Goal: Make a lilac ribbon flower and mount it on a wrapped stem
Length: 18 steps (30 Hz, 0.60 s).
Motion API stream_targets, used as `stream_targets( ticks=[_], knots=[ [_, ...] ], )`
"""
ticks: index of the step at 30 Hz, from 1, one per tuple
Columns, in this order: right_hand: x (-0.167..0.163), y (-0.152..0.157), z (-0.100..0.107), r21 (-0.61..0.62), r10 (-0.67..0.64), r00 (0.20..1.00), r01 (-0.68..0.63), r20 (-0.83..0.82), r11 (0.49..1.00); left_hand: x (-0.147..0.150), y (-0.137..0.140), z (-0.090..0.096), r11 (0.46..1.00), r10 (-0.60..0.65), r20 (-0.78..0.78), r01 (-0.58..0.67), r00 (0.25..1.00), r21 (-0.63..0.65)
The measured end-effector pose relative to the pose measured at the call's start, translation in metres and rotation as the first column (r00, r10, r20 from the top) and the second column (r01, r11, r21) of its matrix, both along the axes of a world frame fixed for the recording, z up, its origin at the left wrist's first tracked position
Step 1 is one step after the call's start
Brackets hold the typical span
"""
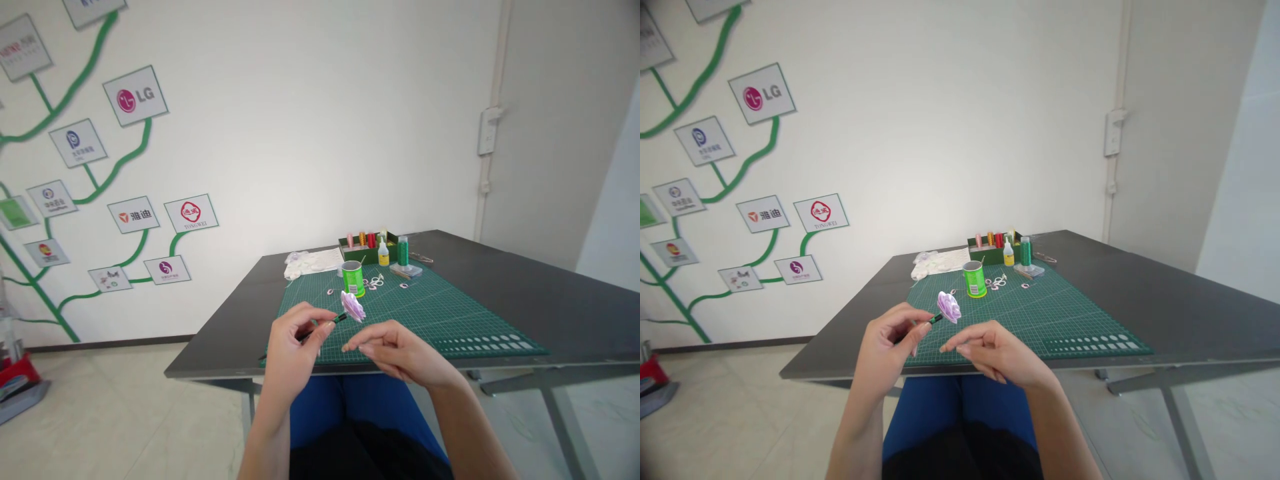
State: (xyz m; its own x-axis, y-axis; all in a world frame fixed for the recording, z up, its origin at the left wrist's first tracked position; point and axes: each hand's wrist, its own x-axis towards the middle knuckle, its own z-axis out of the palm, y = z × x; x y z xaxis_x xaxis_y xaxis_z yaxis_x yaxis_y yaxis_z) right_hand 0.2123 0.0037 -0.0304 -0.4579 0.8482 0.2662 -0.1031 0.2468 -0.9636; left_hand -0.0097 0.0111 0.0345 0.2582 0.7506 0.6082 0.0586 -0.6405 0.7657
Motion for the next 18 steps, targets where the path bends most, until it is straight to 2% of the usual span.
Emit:
stream_targets(
  ticks=[2,5,10,14,15,16,18],
  knots=[
    [-0.002,0.005,-0.004,-0.058,-0.074,0.988,0.067,-0.138,0.996,0.001,0.001,-0.001,0.999,-0.011,0.038,0.013,0.999,-0.032],
    [-0.005,0.013,-0.008,-0.152,-0.307,0.917,0.276,-0.254,0.949,0.002,0.002,-0.002,0.998,-0.015,0.076,0.020,0.997,-0.060],
    [0.001,0.019,-0.012,-0.161,-0.535,0.827,0.512,-0.174,0.844,0.003,0.006,-0.005,0.994,-0.027,0.083,0.035,0.996,-0.099],
    [0.005,0.012,-0.010,-0.105,-0.688,0.718,0.680,-0.102,0.726,0.006,0.009,-0.006,0.994,-0.023,0.104,0.035,0.994,-0.108],
    [0.003,0.008,-0.007,-0.076,-0.701,0.708,0.697,-0.085,0.713,0.006,0.009,-0.007,0.993,-0.023,0.107,0.035,0.994,-0.109],
    [0.000,0.003,-0.002,-0.045,-0.693,0.718,0.691,-0.075,0.721,0.007,0.009,-0.008,0.994,-0.024,0.108,0.035,0.994,-0.108],
    [-0.011,-0.009,0.008,0.001,-0.606,0.793,0.607,-0.067,0.795,0.008,0.010,-0.008,0.994,-0.021,0.105,0.032,0.994,-0.103]
  ],
)
